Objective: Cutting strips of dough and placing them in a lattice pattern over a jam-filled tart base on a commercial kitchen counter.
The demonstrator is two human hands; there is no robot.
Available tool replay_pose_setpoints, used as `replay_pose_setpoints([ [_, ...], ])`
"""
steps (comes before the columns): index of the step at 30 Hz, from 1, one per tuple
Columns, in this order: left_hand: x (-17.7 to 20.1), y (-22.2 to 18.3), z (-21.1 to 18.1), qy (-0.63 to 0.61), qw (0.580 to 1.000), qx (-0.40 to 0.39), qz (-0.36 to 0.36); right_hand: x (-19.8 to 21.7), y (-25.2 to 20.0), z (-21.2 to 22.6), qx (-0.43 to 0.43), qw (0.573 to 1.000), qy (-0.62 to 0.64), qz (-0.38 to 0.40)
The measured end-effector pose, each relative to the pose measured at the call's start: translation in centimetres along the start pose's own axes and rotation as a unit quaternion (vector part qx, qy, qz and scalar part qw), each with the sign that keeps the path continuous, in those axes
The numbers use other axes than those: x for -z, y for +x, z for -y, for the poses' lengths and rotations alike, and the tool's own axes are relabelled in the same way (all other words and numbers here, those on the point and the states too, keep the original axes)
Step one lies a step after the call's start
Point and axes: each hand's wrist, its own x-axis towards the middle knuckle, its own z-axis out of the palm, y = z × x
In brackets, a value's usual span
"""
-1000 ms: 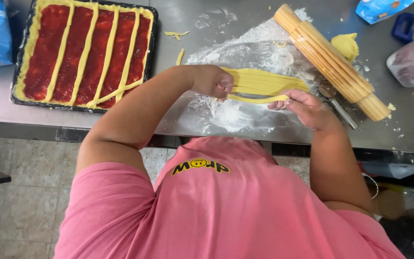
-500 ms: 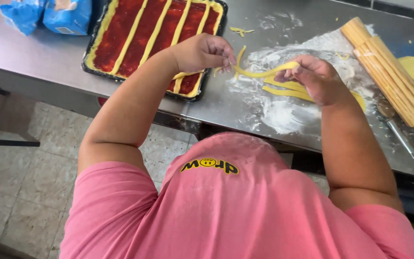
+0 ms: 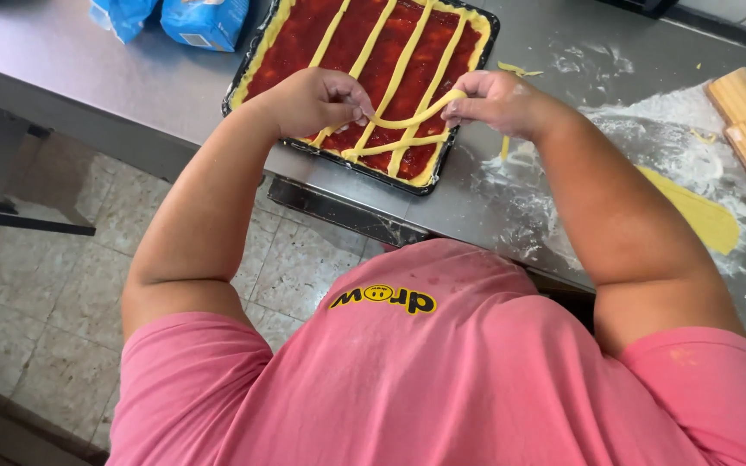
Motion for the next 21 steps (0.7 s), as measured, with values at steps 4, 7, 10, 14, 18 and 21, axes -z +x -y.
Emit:
replay_pose_setpoints([
  [4, 0.3, 0.5, 1.7, 0.026, 1.0, 0.006, 0.013, -0.5, 1.3, 1.9, -0.044, 0.998, -0.042, 0.018],
  [7, 0.3, 0.7, 2.6, 0.006, 1.0, 0.028, 0.012, -0.6, 1.8, 3.3, -0.11, 0.987, -0.112, 0.029],
  [10, 0.4, 0.8, 3.0, 0.0, 0.999, 0.036, 0.021, -0.1, 3.0, 2.1, -0.082, 0.988, -0.123, 0.054],
  [14, 0.4, 0.8, 3.3, -0.011, 0.999, 0.045, 0.021, 0.3, 3.2, 2.0, -0.094, 0.984, -0.144, 0.053],
  [18, 0.4, 0.5, 3.1, 0.009, 0.998, 0.056, 0.02, 0.5, 3.1, 2.5, -0.117, 0.976, -0.178, 0.046],
  [21, 0.5, -0.3, 1.6, 0.051, 0.992, 0.115, 0.025, 0.9, 3.7, 1.6, -0.126, 0.966, -0.22, 0.058],
])
